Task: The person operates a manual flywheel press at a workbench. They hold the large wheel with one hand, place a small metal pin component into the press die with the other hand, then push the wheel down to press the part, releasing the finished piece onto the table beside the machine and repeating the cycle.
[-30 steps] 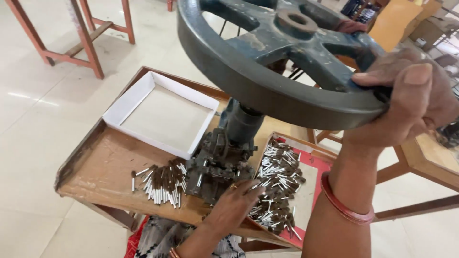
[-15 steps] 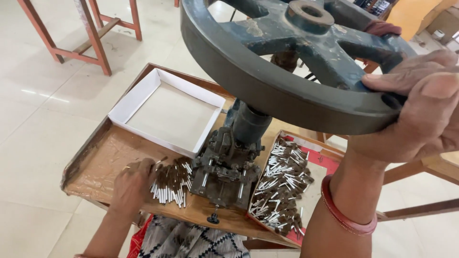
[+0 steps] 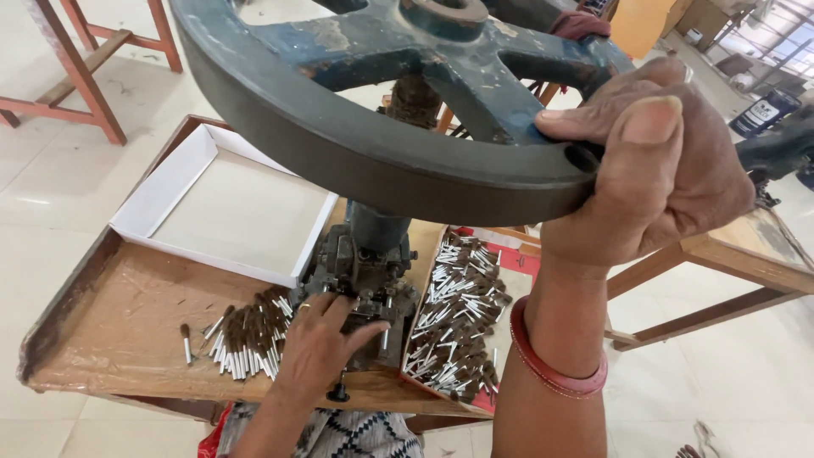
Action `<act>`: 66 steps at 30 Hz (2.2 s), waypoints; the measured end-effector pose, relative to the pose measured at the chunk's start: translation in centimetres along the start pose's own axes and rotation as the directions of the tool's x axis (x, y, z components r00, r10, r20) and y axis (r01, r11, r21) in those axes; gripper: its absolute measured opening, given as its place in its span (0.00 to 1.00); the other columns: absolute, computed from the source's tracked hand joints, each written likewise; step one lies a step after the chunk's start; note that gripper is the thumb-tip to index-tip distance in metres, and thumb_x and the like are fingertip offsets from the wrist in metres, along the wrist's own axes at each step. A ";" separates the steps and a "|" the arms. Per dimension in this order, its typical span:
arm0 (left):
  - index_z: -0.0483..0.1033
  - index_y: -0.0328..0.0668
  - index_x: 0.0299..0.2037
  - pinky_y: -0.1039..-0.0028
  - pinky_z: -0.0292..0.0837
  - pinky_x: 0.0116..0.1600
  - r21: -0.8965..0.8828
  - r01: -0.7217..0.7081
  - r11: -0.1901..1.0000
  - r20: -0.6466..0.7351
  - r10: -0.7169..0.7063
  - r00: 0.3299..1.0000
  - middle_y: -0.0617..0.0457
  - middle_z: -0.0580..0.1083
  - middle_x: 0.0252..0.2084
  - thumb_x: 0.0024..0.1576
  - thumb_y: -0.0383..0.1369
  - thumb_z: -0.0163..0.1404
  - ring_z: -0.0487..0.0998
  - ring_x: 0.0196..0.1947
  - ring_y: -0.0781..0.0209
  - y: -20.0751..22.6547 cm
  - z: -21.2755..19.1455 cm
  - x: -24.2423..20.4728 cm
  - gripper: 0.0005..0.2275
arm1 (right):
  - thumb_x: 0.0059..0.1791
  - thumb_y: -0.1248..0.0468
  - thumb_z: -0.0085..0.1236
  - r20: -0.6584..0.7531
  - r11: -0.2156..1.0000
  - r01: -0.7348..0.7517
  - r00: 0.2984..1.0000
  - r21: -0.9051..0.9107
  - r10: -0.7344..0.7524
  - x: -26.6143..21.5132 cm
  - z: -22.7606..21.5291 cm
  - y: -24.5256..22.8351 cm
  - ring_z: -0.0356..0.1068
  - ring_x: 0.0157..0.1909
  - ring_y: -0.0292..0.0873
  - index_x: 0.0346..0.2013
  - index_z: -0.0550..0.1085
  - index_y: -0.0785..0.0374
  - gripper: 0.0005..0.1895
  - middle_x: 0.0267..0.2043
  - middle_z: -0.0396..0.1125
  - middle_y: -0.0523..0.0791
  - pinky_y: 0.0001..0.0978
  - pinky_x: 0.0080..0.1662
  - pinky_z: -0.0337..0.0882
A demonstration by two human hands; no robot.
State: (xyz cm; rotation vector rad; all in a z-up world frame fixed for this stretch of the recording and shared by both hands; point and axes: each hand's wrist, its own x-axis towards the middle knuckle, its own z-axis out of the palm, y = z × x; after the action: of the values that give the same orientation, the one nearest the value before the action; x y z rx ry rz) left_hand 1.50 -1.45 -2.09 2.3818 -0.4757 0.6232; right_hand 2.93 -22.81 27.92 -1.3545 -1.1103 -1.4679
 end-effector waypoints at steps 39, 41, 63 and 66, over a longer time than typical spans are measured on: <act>0.78 0.44 0.26 0.66 0.81 0.35 0.100 -0.068 0.993 0.142 0.054 0.988 0.54 0.77 0.25 0.68 0.43 0.49 0.78 0.24 0.61 -5.0 -3.7 -4.6 0.18 | 0.58 0.59 0.46 0.325 0.976 0.010 0.943 -0.219 0.064 3.1 -1.9 -0.5 0.69 0.31 0.47 0.33 0.76 0.75 0.20 0.31 0.70 0.54 0.30 0.37 0.63; 0.80 0.39 0.39 0.60 0.78 0.38 0.257 0.472 0.843 -0.056 -0.475 0.878 0.44 0.78 0.42 0.57 0.42 0.55 0.81 0.31 0.50 -8.2 -9.3 -5.5 0.14 | 0.57 0.53 0.47 0.593 0.991 0.054 0.804 -0.124 0.030 6.5 -3.9 0.8 0.69 0.34 0.48 0.37 0.73 0.72 0.22 0.35 0.70 0.53 0.35 0.38 0.64; 0.81 0.35 0.35 0.71 0.82 0.29 0.001 0.040 0.999 -0.004 -0.040 0.999 0.42 0.80 0.34 0.59 0.35 0.57 0.82 0.29 0.56 -1.4 2.1 -1.2 0.09 | 0.59 0.63 0.49 0.010 0.990 -0.073 0.997 -0.120 0.075 -0.1 0.5 -1.4 0.63 0.26 0.42 0.30 0.77 0.75 0.20 0.26 0.70 0.51 0.29 0.33 0.57; 0.80 0.34 0.39 0.72 0.82 0.32 0.004 -0.007 1.000 -0.042 0.007 0.999 0.43 0.79 0.37 0.60 0.36 0.56 0.82 0.32 0.56 -0.6 0.9 -0.3 0.10 | 0.60 0.64 0.49 0.012 0.993 -0.084 0.996 -0.085 0.086 -0.2 0.4 -1.3 0.64 0.27 0.43 0.30 0.77 0.75 0.19 0.27 0.71 0.52 0.30 0.34 0.59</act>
State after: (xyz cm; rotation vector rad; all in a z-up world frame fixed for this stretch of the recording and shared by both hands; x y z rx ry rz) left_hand 1.78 -1.49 -3.17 2.3664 -0.4647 0.6769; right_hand 1.84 -22.09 27.64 -1.4560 -0.9974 -1.4587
